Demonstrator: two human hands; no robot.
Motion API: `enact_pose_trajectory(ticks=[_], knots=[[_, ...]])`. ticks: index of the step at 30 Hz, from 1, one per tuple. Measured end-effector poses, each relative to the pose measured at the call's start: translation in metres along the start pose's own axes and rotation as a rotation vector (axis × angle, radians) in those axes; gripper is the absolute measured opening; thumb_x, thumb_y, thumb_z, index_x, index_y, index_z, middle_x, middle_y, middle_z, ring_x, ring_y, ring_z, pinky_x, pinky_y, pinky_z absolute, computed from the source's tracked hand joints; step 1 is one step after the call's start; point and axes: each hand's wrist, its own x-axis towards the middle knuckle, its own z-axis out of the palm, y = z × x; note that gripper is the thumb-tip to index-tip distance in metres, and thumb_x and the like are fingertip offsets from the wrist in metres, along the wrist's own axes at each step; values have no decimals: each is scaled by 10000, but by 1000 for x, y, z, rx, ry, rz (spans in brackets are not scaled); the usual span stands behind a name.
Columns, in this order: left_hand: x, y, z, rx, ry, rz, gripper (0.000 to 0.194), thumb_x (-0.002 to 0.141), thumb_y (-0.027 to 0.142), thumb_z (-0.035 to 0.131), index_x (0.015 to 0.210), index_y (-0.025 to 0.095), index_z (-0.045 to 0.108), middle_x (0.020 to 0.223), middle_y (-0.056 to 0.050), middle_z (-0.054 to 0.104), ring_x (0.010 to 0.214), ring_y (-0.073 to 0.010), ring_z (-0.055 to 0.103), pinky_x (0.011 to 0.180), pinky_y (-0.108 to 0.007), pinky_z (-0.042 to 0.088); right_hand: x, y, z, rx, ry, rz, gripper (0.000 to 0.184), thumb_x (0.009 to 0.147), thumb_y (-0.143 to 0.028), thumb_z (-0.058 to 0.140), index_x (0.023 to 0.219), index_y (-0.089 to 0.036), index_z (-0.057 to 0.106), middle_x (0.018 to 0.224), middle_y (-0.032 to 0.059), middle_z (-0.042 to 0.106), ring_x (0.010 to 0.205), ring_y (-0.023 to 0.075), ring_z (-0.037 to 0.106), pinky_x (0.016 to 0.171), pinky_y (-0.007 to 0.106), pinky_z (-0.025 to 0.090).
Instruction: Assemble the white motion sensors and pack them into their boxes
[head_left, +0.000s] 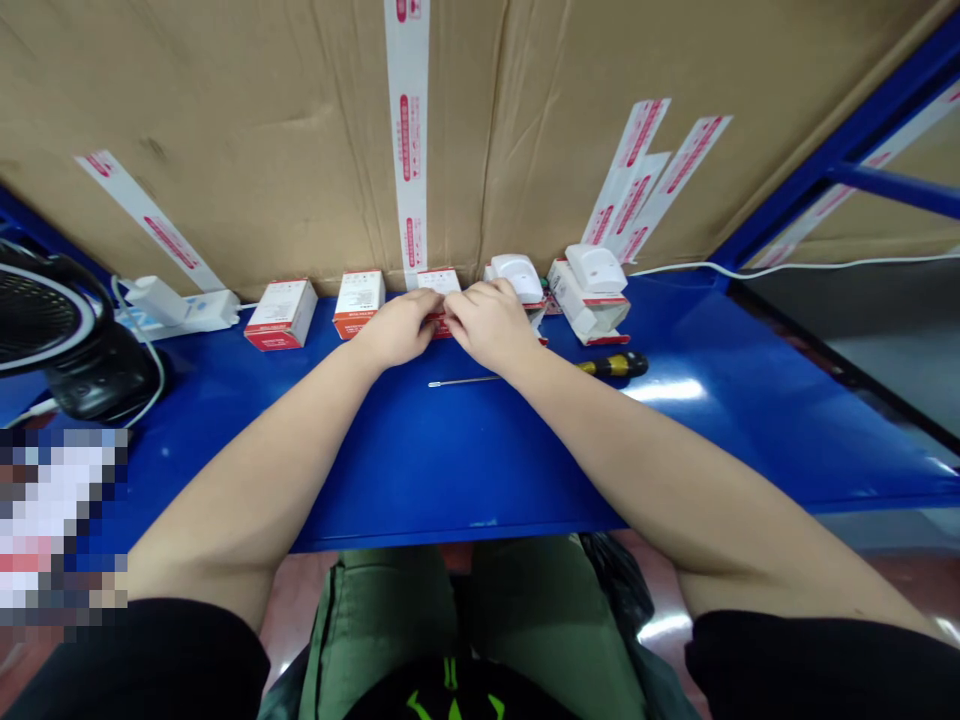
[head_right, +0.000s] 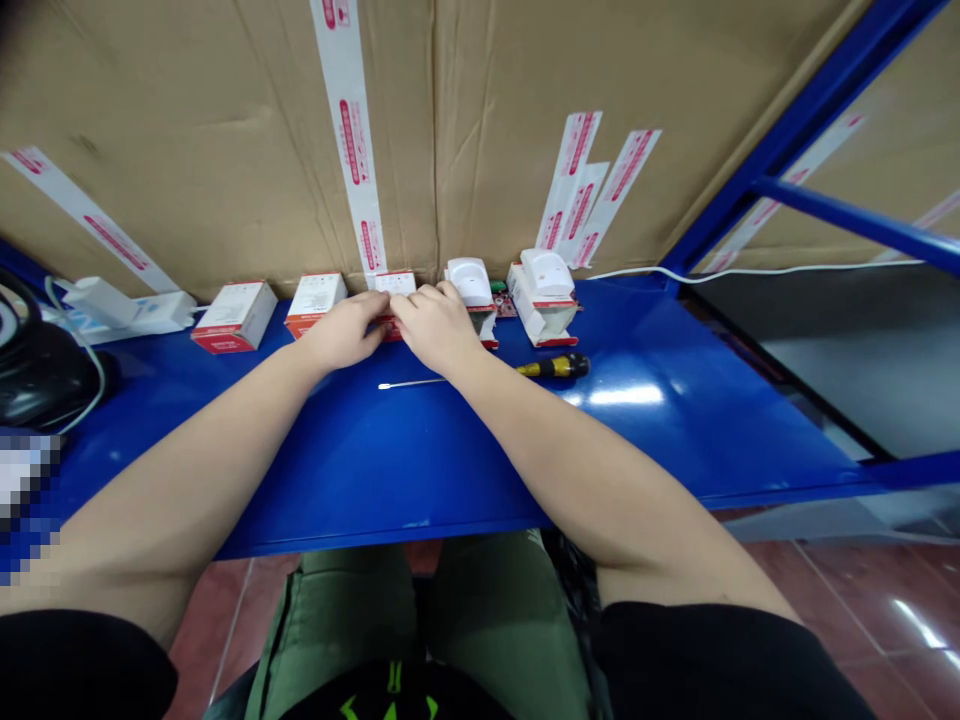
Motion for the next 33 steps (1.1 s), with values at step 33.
enact_pose_trajectory(ticks=[33], knots=[[-26,23,-55,-23,7,136,776,843,317,781,1544,184,476,1576,-179,583,1467,-376,562,1253,-533,468,-33,4,-46,549,79,116,378,722,-356,775,1043,-231,620,1075,84,780,957,291,712,850,416,536]])
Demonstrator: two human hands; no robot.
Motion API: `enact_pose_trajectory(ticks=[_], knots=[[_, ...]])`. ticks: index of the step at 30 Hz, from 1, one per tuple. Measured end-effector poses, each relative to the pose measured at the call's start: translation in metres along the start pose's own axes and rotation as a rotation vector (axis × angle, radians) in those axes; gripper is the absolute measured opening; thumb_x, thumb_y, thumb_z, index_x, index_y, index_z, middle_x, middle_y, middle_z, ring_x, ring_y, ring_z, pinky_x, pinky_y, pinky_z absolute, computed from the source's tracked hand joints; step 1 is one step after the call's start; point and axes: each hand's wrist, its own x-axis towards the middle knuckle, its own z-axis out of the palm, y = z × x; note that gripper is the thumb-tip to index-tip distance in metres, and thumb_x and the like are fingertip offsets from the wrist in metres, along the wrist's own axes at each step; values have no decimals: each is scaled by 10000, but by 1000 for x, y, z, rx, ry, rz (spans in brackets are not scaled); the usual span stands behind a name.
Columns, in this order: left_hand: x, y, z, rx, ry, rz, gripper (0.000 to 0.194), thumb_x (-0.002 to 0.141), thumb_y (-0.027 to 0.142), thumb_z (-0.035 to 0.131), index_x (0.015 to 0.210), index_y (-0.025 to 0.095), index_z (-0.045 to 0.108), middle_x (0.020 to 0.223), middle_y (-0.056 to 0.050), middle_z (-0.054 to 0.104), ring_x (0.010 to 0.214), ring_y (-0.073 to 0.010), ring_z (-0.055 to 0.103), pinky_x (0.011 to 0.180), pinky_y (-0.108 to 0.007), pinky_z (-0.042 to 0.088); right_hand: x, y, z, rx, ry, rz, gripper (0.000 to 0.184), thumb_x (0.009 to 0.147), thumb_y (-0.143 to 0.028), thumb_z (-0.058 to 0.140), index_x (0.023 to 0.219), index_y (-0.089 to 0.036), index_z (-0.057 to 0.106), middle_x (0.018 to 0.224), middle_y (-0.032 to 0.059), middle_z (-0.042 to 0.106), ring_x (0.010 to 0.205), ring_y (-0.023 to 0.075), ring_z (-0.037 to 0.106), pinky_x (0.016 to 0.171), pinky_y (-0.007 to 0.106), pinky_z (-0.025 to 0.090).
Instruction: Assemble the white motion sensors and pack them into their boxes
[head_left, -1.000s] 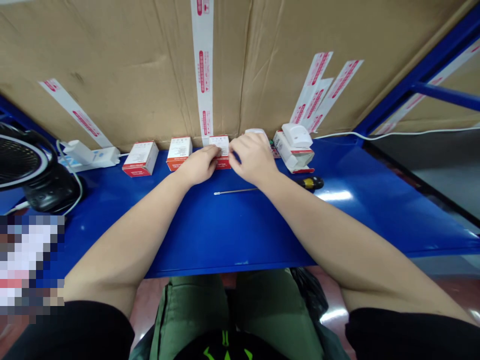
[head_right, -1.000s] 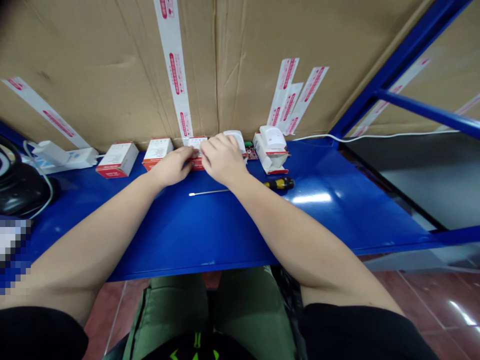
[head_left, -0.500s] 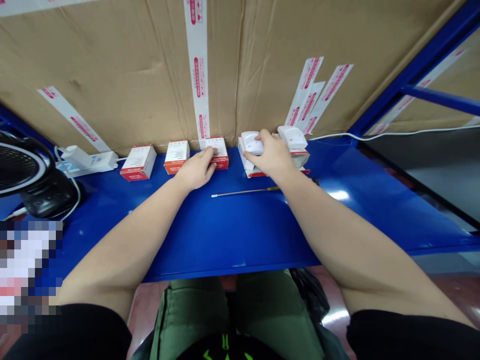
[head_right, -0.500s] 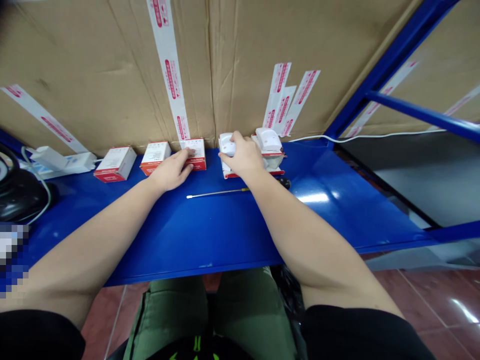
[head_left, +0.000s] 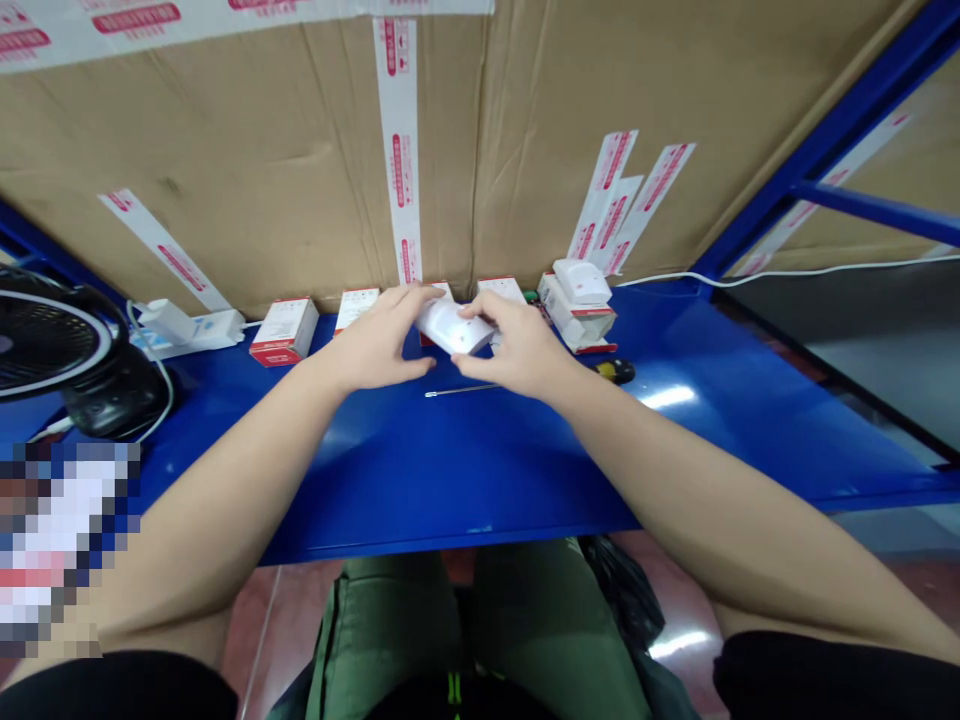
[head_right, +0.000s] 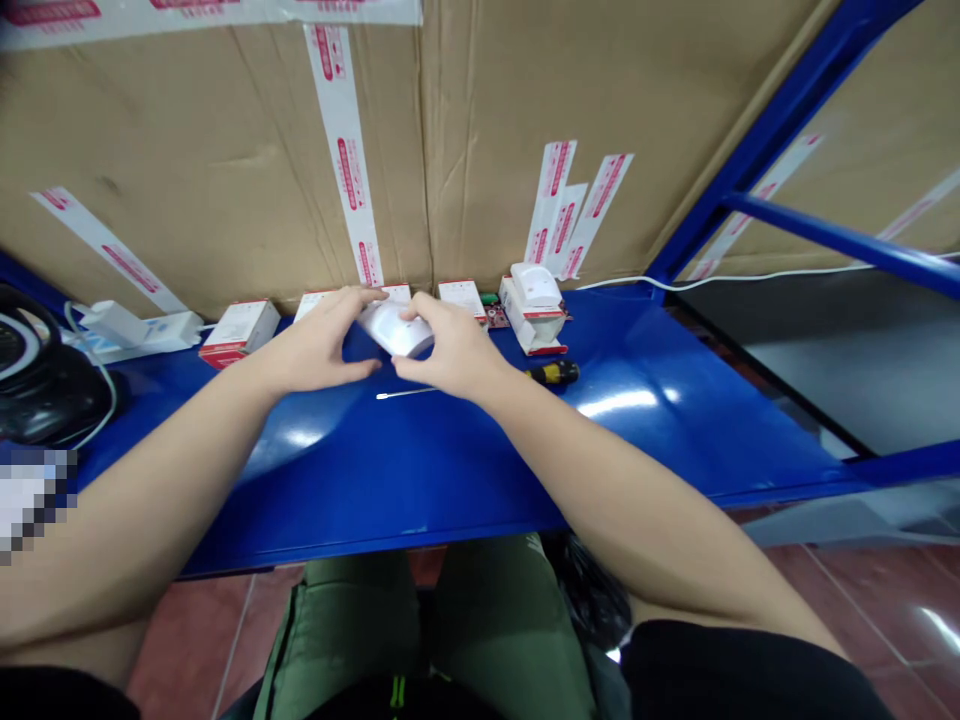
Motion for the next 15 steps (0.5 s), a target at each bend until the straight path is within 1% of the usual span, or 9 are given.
enact_pose_trajectory(ticks=[2,3,5,7,10,12,15], knots=[[-12,5,-7,-39,-77,18,820,835,354,812,1567,208,473,1588,-165,591,1464,-372,578,1238,-511,485,-6,-9,8,28,-83,-65,352,733,-337,777,1030,-231,622,1144,101,782,1031,300,719,899,427,543],[-19,7,-8,-65,-107,24,806,838,354,810,1562,219,484,1570,-156,613,1432,-358,610,1212,-490,509,-9,-12,12,40,-128,-80,338,737,-319,780,1022,-233,620,1168,106,782,1069,305,721,927,435,545],[-30,9,-7,-116,-146,21,710,853,308,774,1515,228,529,1489,-136,677,1328,-316,685,1139,-441,559,-13,-17,21,62,-206,-85,314,748,-273,783,1010,-241,614,1180,101,782,1114,305,722,970,447,548],[-38,9,-2,-148,-153,7,612,843,263,754,1431,224,586,1376,-117,731,1219,-284,731,1062,-402,592,-15,-20,29,86,-267,-84,309,756,-228,786,1005,-245,605,1184,91,779,1122,296,724,987,449,554],[-44,6,6,-162,-133,-13,572,813,271,793,1356,225,621,1291,-99,750,1144,-273,743,1014,-391,604,-18,-20,37,111,-315,-86,327,774,-194,793,1035,-239,601,1232,103,762,1145,290,721,999,452,562],[-47,2,10,-163,-127,-16,572,797,283,818,1335,225,630,1265,-95,746,1133,-279,737,1006,-397,603,-20,-18,39,105,-335,-81,378,787,-197,815,1100,-234,606,1276,117,745,1178,293,713,1019,458,563],[-50,-2,16,-176,-147,-14,540,785,292,821,1292,213,654,1228,-98,728,1121,-283,724,999,-403,604,-22,-12,36,45,-361,-70,559,740,-208,904,1219,-219,615,1329,137,724,1243,317,685,1056,477,555]])
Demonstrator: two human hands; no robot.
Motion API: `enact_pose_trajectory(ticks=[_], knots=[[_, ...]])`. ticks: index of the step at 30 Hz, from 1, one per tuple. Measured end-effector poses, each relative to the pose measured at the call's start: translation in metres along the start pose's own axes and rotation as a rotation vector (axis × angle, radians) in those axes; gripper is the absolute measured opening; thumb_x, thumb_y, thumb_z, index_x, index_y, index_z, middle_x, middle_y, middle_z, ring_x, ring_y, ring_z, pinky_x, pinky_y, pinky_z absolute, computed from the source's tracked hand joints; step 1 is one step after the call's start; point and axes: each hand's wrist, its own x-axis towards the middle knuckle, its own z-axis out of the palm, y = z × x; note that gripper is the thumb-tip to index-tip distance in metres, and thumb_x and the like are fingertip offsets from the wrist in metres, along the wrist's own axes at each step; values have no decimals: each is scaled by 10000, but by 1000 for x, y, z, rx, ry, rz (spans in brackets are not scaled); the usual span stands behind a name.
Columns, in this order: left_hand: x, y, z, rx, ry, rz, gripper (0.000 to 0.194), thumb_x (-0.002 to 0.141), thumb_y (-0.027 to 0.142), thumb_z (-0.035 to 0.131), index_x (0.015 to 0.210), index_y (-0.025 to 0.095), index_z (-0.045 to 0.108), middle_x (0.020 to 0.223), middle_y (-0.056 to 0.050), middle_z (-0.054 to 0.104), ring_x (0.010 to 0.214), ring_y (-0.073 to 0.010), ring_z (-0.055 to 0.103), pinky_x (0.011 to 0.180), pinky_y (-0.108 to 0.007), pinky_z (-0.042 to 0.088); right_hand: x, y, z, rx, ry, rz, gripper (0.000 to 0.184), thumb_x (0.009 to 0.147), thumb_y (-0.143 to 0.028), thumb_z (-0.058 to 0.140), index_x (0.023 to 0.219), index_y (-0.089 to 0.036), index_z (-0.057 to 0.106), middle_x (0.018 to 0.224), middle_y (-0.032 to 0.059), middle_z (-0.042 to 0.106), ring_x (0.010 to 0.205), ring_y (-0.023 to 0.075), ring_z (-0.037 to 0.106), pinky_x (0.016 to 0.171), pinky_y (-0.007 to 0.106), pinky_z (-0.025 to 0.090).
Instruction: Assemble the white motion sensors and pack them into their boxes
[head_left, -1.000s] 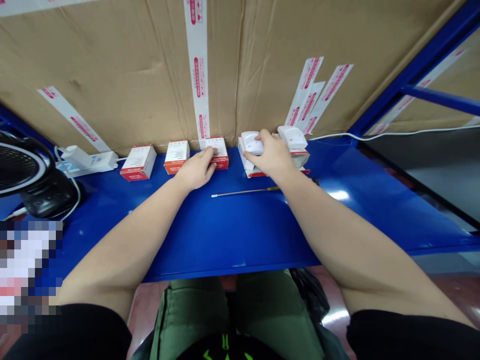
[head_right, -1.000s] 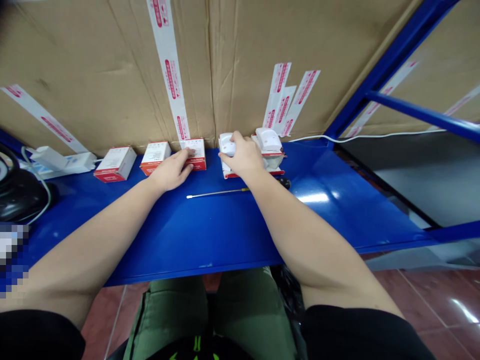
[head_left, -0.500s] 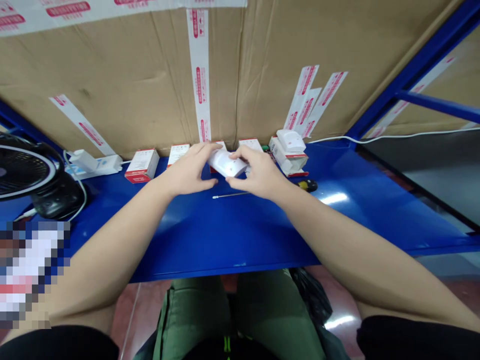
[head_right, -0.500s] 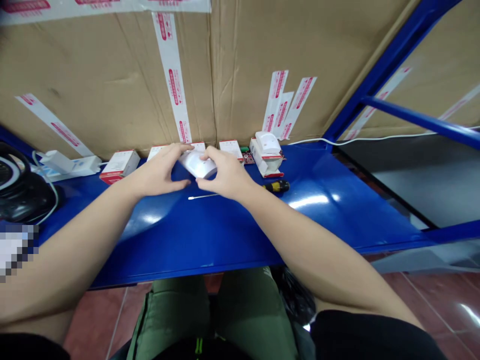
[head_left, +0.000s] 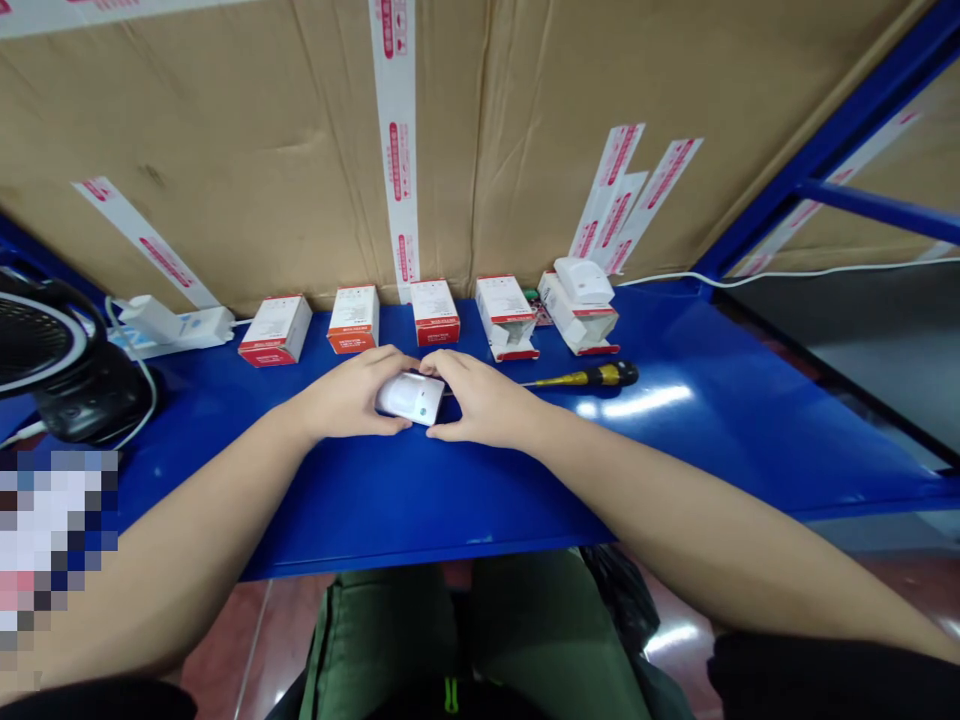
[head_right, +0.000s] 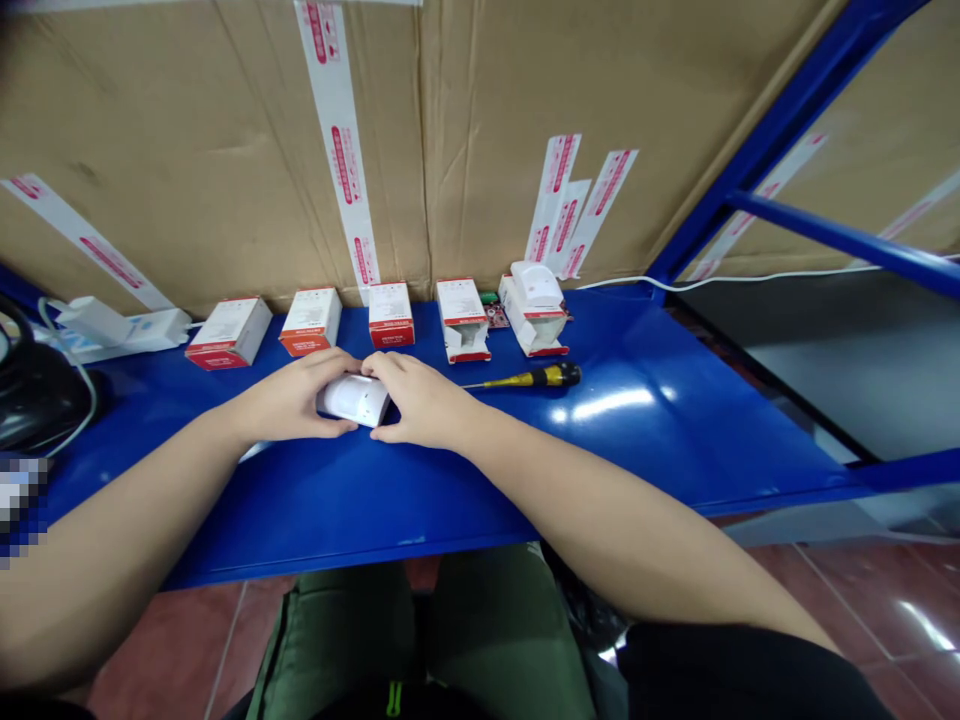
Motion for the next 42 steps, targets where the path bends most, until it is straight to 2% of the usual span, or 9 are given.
enact_pose_trajectory(ticks=[2,5,8,14,21,26,34,38,42], knots=[[-1,-2,3,-26,-9,-12,500,773,297,815,1244,209,669,1190,-92,716,1087,-274,721,985,-397,609,-2,6,-4,-58,-29,15,511,767,-181,882,1223,-199,651,1288,141,740,1212,318,692,1035,477,562],[-1,-5,6,-60,-2,-35,444,757,294,804,1174,211,677,1129,-74,710,1027,-258,715,949,-385,612,-3,14,-11,-129,-107,18,199,908,-87,659,1062,-191,731,1134,122,777,1037,267,726,941,429,573],[-1,-6,8,-86,17,-41,429,752,297,804,1150,202,674,1118,-67,713,996,-247,711,928,-379,606,-3,18,-19,-193,-173,18,251,919,-35,554,954,-197,743,1048,101,781,944,234,713,886,379,547],[-1,-6,12,-106,38,-28,467,806,349,835,1201,175,657,1149,-82,709,1021,-253,704,952,-399,586,-9,22,-43,-297,-337,184,161,823,-83,612,881,-210,691,943,68,750,798,215,665,725,337,488],[1,3,17,-34,61,-30,495,843,340,844,1261,172,638,1200,-113,697,1071,-279,696,1002,-448,587,-7,22,-19,-24,-34,-86,562,798,-339,859,1300,-200,647,1289,139,726,1157,311,691,1011,478,571],[1,12,19,39,47,-42,440,864,331,822,1227,160,640,1180,-127,706,1045,-285,707,958,-449,604,0,14,0,-94,66,-105,409,797,-279,870,1162,-199,701,1194,119,760,1158,320,698,1021,494,568],[4,16,23,27,83,-117,483,778,269,834,1214,189,643,1112,-84,766,976,-268,751,879,-397,607,-3,17,-2,-40,126,-116,397,775,-262,821,1157,-200,731,1147,97,771,1007,275,735,907,436,593],[3,16,22,1,82,-137,495,824,357,827,1252,202,634,1130,-86,783,968,-267,769,821,-366,596,-3,20,-3,7,121,-95,422,784,-289,826,1185,-212,719,1176,100,759,1035,277,736,926,446,599],[1,14,18,-95,94,-181,571,832,506,840,1261,216,598,1075,-59,781,886,-236,765,746,-323,572,-1,25,-5,33,92,-44,658,743,-355,897,1334,-185,662,1330,166,740,1154,327,726,999,505,592]])
